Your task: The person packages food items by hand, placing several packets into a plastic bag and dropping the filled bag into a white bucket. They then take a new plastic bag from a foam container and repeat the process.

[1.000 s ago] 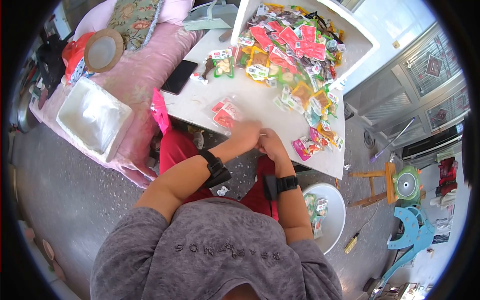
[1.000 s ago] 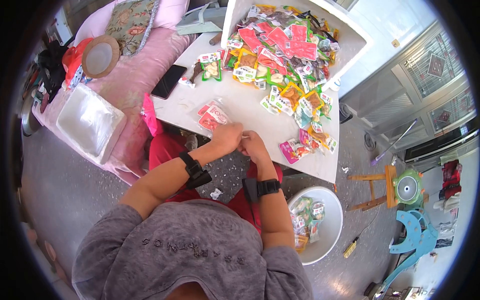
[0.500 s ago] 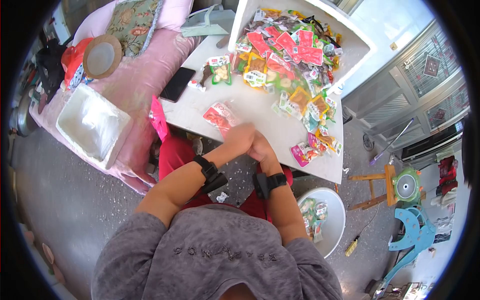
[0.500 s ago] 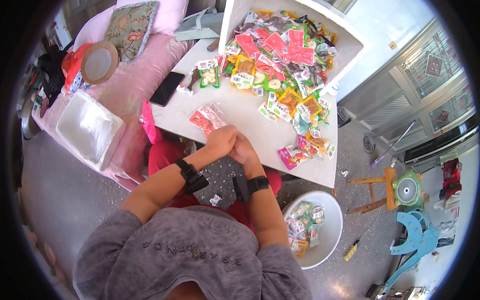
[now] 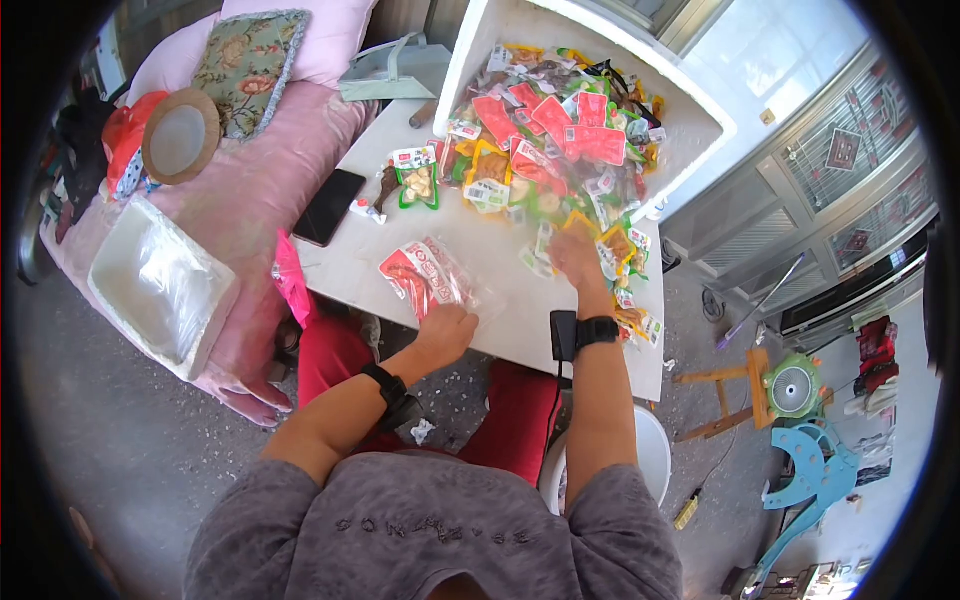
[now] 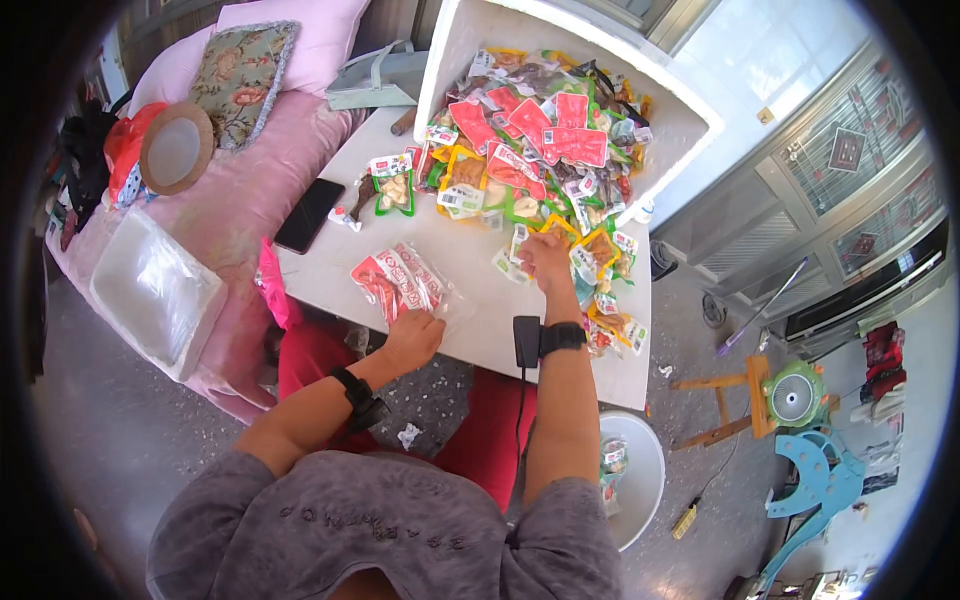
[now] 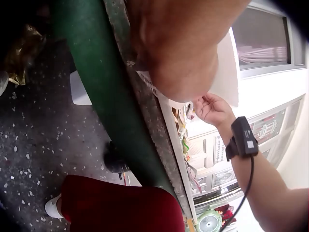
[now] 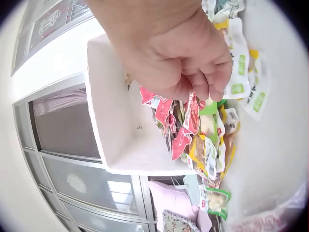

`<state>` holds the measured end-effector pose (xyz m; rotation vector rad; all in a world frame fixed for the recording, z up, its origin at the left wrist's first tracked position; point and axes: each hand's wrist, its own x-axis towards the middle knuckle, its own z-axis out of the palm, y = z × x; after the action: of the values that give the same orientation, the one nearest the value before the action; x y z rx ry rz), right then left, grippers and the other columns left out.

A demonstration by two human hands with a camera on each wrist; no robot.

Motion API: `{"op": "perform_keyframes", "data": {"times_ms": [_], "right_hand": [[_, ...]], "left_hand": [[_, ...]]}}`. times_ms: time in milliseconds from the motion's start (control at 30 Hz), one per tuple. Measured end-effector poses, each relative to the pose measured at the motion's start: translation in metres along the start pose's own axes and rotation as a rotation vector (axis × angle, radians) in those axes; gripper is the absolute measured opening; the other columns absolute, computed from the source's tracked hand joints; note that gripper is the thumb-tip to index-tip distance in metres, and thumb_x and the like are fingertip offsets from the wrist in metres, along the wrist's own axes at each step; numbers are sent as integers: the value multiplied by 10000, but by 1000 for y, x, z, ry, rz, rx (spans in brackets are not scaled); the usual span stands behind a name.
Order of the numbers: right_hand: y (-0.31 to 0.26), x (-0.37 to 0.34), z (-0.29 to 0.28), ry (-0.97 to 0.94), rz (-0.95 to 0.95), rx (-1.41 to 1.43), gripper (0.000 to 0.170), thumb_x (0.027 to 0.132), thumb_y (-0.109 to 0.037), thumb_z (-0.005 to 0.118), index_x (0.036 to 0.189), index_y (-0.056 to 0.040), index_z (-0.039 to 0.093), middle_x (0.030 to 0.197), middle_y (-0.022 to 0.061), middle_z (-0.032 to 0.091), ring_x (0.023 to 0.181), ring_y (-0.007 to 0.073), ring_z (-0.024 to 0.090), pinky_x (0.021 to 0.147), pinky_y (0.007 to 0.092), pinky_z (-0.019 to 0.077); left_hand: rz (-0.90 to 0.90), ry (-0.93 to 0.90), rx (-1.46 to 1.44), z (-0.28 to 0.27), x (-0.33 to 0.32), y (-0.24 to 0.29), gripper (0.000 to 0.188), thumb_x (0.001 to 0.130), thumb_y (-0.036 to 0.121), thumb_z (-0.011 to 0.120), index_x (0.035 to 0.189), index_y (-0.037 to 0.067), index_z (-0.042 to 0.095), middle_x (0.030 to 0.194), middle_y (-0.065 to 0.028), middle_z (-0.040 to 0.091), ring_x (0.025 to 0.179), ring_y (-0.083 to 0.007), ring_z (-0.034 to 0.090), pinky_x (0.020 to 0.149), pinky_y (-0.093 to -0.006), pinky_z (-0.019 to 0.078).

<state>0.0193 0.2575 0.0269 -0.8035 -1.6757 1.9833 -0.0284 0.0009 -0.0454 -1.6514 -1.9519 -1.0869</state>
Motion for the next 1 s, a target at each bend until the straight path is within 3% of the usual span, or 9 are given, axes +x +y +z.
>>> {"op": "perform_keyframes", "data": {"times_ms": [167,267,333,433,633,733,867,933,1000], "right_hand": [[15,117,-40,177,-412,-967,196,685,-138,508,812,10,522,643,115,544,543,193,536,476,314,424],[14,151,-39,345,-473,-1139,211,666,-124,490,800,39,506,715,233,542,668,342,543,582,398,423],[-6,140,-16,469,-370,-1013,203,670,-129,488,790,33,503,781,254,536,745,381,526,634,417,418],[-3,158,-13,490,-355,-1060,197,670,-124,480,791,31,494,855,259,525,815,378,510,697,419,406],[-11,168,-3,389,-205,-1232,205,665,-109,461,816,23,502,895,239,526,851,373,504,727,413,406],[32,217,-38,273,-392,-1449,210,657,-104,457,821,12,516,843,224,546,821,366,517,704,412,411],[33,199,-36,313,-502,-1223,182,657,-115,463,775,3,537,764,213,559,756,339,541,666,390,420],[10,151,-13,378,-463,-1017,168,659,-127,475,749,-2,542,748,211,559,730,325,548,652,374,423],[-6,100,8,439,-590,-894,133,671,-113,481,712,2,535,701,188,553,679,308,542,619,349,419]], "left_hand": [[87,17,-16,1,0,-7,152,582,77,543,718,39,488,596,-66,429,549,-231,466,519,-331,391],[97,17,-36,1,0,-9,152,583,77,545,717,38,486,595,-65,427,545,-232,465,521,-329,393],[91,-3,-34,-1,1,-8,151,581,76,552,711,39,485,592,-62,423,541,-228,462,516,-326,391],[85,1,-49,-2,4,-7,138,583,81,547,699,45,482,577,-51,417,528,-215,459,510,-321,386],[81,1,-35,-1,5,-7,111,583,98,530,672,60,474,552,-29,399,508,-184,448,492,-299,369],[92,17,-17,0,4,-7,113,582,98,524,676,57,476,558,-33,399,517,-184,451,490,-293,365],[106,17,-7,0,3,-8,154,569,71,544,709,39,488,580,-44,414,522,-194,450,479,-300,362],[106,5,-1,-1,3,-7,152,570,71,543,708,38,488,582,-47,417,526,-199,452,480,-307,366],[94,-11,17,-1,3,-6,107,587,98,514,676,52,477,568,-48,407,535,-202,459,495,-316,376]]}}
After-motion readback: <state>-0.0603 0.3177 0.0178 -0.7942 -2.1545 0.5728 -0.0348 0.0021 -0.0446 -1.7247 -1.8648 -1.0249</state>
